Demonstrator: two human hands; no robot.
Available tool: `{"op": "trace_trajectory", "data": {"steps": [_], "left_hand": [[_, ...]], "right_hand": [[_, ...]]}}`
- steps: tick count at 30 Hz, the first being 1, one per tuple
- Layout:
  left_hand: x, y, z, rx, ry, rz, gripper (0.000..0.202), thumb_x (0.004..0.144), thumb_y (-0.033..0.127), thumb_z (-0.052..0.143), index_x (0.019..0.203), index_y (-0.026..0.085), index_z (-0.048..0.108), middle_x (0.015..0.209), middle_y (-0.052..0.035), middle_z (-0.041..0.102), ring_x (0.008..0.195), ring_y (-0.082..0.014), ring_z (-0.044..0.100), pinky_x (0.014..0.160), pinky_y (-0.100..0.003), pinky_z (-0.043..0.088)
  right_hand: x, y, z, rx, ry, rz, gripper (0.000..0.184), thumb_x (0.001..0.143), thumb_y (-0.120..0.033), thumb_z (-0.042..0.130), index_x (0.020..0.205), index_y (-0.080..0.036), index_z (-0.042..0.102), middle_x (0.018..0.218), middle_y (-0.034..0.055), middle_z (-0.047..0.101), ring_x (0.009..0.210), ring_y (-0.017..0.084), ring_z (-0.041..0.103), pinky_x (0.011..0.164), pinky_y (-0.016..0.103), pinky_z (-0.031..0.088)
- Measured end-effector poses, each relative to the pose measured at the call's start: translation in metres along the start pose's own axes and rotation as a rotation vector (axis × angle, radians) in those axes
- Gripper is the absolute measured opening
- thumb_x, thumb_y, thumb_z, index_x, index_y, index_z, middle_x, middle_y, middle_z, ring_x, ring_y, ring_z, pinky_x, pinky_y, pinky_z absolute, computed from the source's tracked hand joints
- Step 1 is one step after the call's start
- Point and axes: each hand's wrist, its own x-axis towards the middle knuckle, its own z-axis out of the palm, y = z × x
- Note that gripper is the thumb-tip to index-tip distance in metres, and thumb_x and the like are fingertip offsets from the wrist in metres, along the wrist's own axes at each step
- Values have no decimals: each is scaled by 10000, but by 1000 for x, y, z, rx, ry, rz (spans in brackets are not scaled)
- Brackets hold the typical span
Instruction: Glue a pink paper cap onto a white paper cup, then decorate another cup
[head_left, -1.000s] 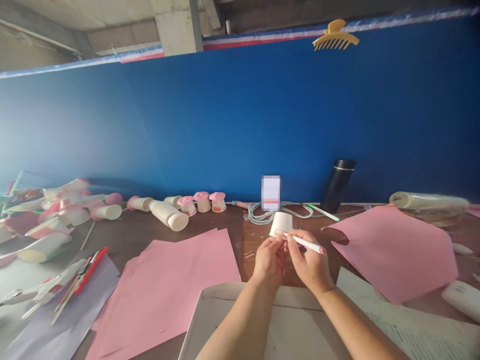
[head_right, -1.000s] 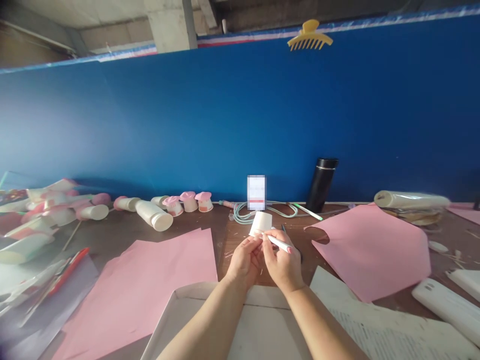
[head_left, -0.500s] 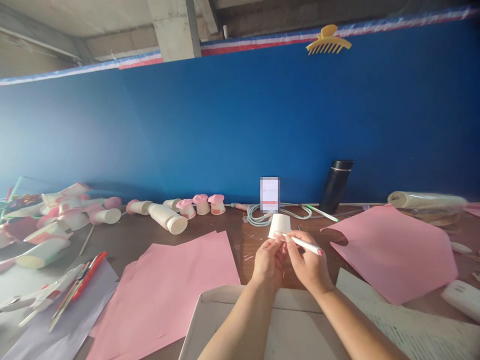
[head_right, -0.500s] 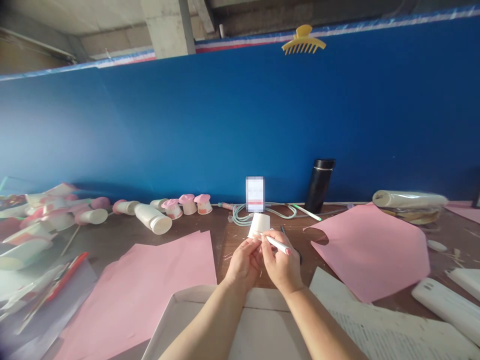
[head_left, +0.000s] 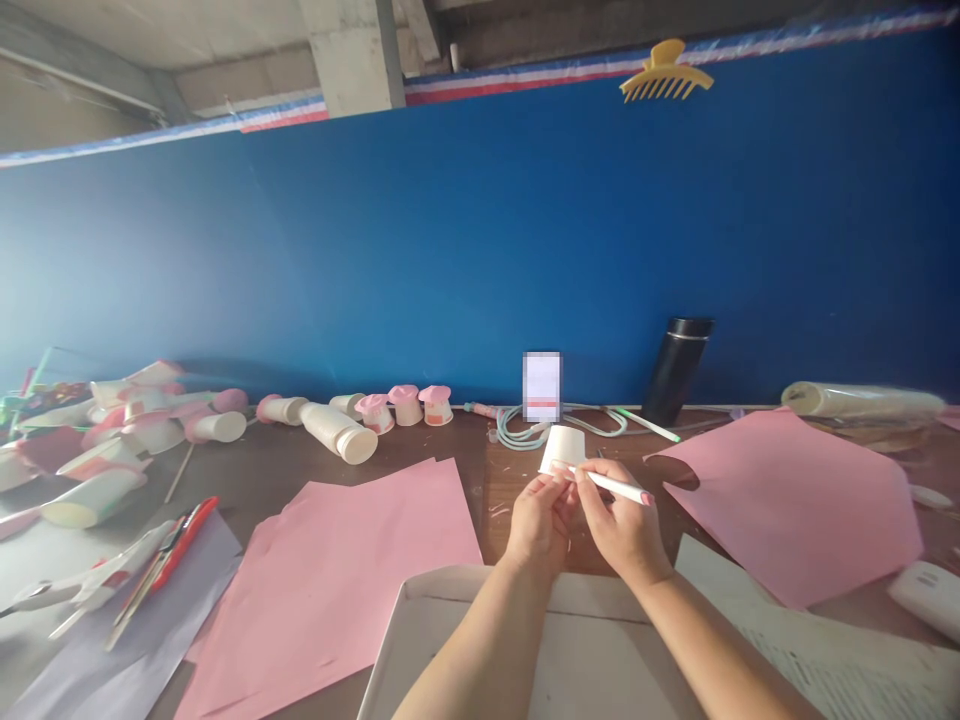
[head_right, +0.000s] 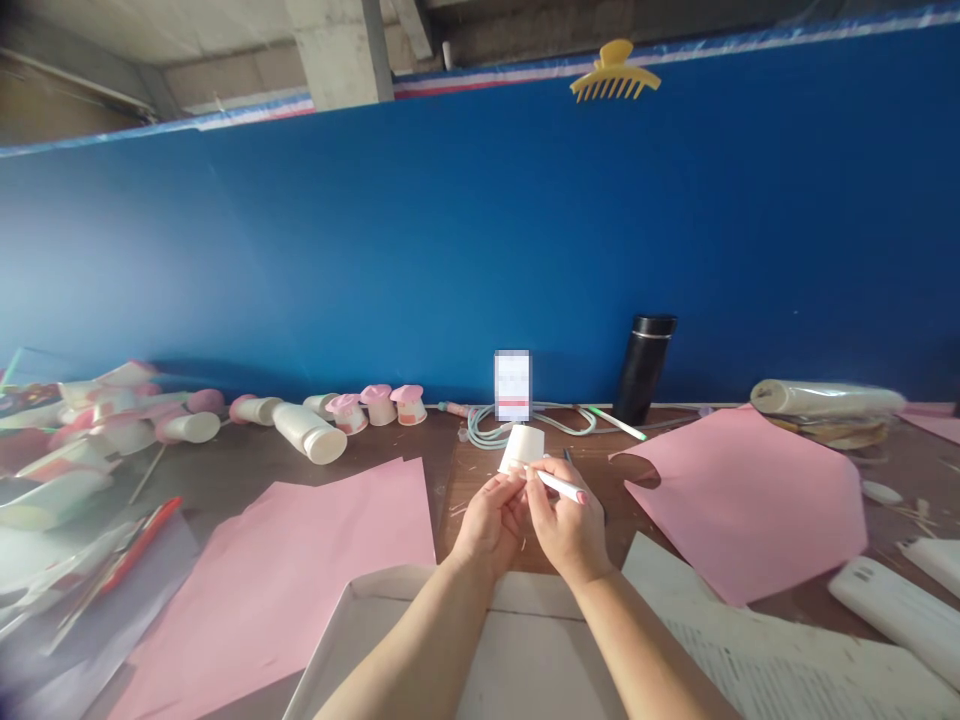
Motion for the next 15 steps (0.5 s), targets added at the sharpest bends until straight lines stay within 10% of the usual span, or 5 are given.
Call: {"op": "trace_trajectory", "data": {"steps": [15], "left_hand": [[1, 0, -3, 1, -12, -8, 114, 765, 134, 793, 822, 95, 702, 766, -44, 653, 666, -83, 610, 664, -167, 508]], "right_hand": [[1, -6, -3, -14, -24, -15, 226, 959, -415, 548, 890, -224, 647, 830, 55, 770, 735, 207, 750, 643, 288, 560]]}}
